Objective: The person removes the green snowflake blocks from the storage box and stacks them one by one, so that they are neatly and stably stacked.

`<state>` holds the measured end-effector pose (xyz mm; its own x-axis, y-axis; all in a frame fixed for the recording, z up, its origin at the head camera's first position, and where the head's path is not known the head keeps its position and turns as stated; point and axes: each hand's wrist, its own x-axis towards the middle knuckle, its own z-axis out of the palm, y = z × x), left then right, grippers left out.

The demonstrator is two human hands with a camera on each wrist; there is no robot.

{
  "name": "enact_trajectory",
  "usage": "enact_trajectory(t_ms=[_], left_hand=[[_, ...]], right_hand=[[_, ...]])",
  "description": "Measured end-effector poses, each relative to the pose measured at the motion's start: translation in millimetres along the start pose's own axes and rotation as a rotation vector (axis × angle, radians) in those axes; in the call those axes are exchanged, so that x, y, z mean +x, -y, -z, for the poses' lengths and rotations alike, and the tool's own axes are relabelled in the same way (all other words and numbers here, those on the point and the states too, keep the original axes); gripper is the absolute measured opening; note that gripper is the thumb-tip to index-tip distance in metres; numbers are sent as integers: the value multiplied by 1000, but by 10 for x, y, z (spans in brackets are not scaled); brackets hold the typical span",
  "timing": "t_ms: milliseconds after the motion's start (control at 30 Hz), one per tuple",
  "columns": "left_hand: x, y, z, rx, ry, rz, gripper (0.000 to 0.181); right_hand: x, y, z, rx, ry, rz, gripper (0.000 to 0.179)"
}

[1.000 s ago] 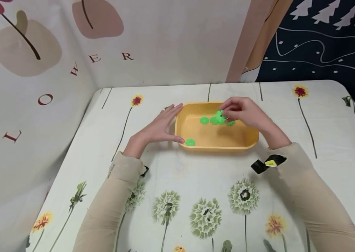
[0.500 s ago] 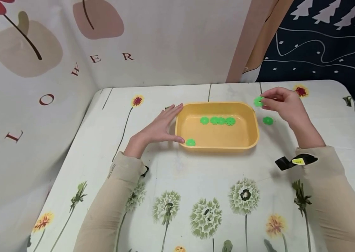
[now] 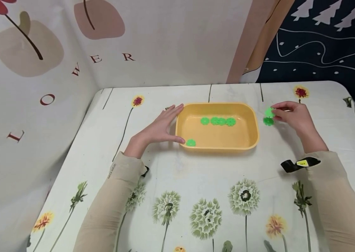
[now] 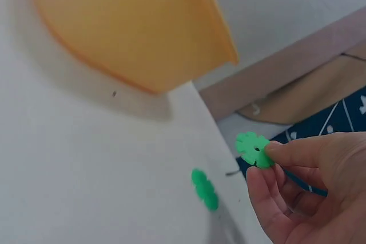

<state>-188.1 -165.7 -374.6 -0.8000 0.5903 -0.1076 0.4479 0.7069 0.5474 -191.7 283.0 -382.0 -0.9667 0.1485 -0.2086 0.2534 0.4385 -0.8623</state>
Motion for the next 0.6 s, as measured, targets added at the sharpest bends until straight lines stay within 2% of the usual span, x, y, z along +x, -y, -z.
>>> enact_trajectory(t_ms=[133,167,267,600], left_hand=[[-2,5,-5,-6,5,0,128],[-1,7,-5,-7,7,0,128],[0,9,-7,-8,6,1,128],[-1,6,-4,-10,0,-10,130]], right_hand=[[-12,-34,-12,-89,18,-35,35],[-10,-49,-11,-134,34,-21,38],[2,-94,-16,-172,52,-25,41],[15,-133,-82,-338,37,8,37]])
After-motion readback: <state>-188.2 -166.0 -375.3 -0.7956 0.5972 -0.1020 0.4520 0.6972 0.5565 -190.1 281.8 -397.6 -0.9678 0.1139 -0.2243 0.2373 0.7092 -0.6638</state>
